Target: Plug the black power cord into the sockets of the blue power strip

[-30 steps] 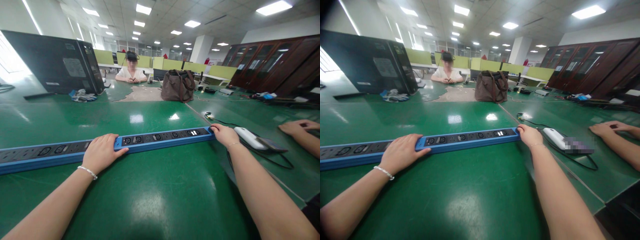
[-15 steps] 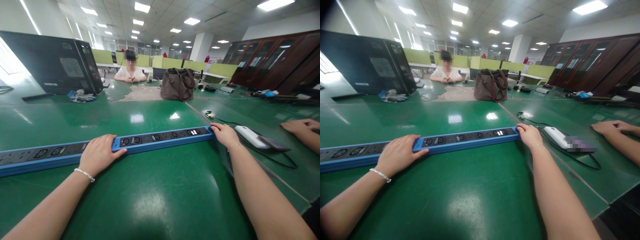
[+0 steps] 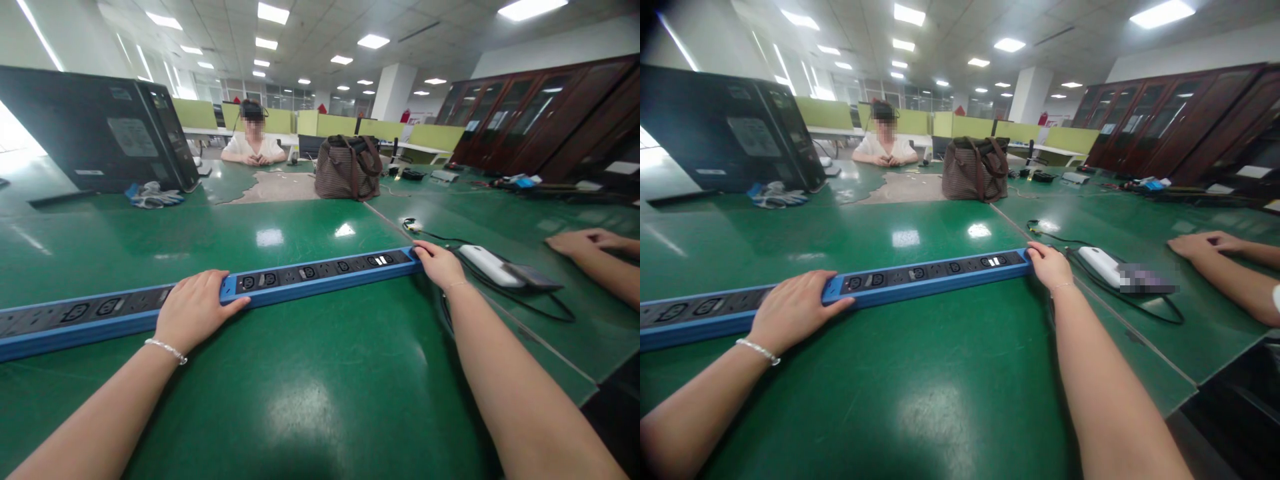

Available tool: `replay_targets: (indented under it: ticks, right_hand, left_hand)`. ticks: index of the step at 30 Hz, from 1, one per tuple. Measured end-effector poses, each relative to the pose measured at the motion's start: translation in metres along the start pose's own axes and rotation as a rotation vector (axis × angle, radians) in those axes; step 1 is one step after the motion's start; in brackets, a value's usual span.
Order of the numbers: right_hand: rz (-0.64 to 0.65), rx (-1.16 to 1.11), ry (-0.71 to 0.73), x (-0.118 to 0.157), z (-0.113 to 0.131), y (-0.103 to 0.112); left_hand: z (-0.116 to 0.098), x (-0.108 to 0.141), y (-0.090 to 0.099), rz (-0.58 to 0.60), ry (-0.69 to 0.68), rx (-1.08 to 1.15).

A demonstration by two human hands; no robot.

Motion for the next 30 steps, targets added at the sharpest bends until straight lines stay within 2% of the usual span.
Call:
replay_targets:
  ticks: [9,13,16,20,25,27,28,30]
  right_hand:
    - [-0.032,0.225,-0.121,0.006,0.001,0.01]
    - [0.051,0.379,-0.017,0.005,0.006,0.009]
    - [0.072,0.407,0.014,0.004,0.006,0.008]
    - [0.039,0.36,0.007,0.0,0.001,0.01]
    - [-0.113,0.045,-0.245,-0.006,-0.026,0.029]
    - [-0.141,-0.037,-0.303,-0.006,-0.033,0.033]
    - [-0.146,-0.049,-0.303,-0.005,-0.034,0.034]
    - [-0.15,-0.013,-0.195,-0.006,-0.026,0.037]
  left_hand:
    - [0.001,0.0,-0.001,0.009,0.0,-0.013]
    - [0.001,0.0,-0.001,0.013,0.009,0.005]
    - [0.001,0.0,0.0,0.015,0.007,0.01]
    - [0.001,-0.001,0.0,0.02,0.012,0.002]
    - [0.0,0.0,-0.001,0.026,0.009,0.009]
    - [0.001,-0.001,-0.001,0.026,0.018,0.017]
    - [0.002,-0.001,-0.001,0.027,0.021,0.02]
    - [0.002,-0.001,-0.002,0.03,0.018,0.018]
Point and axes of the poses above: each hand's wrist, its own x-axis away from the middle knuckle, its own y-axis out of the back of the hand, z = x × y, the point moved 8 cm from there along -x, towards the middle knuckle, and after that the axes turned 15 degrees about -z, right-handed, at the moved point
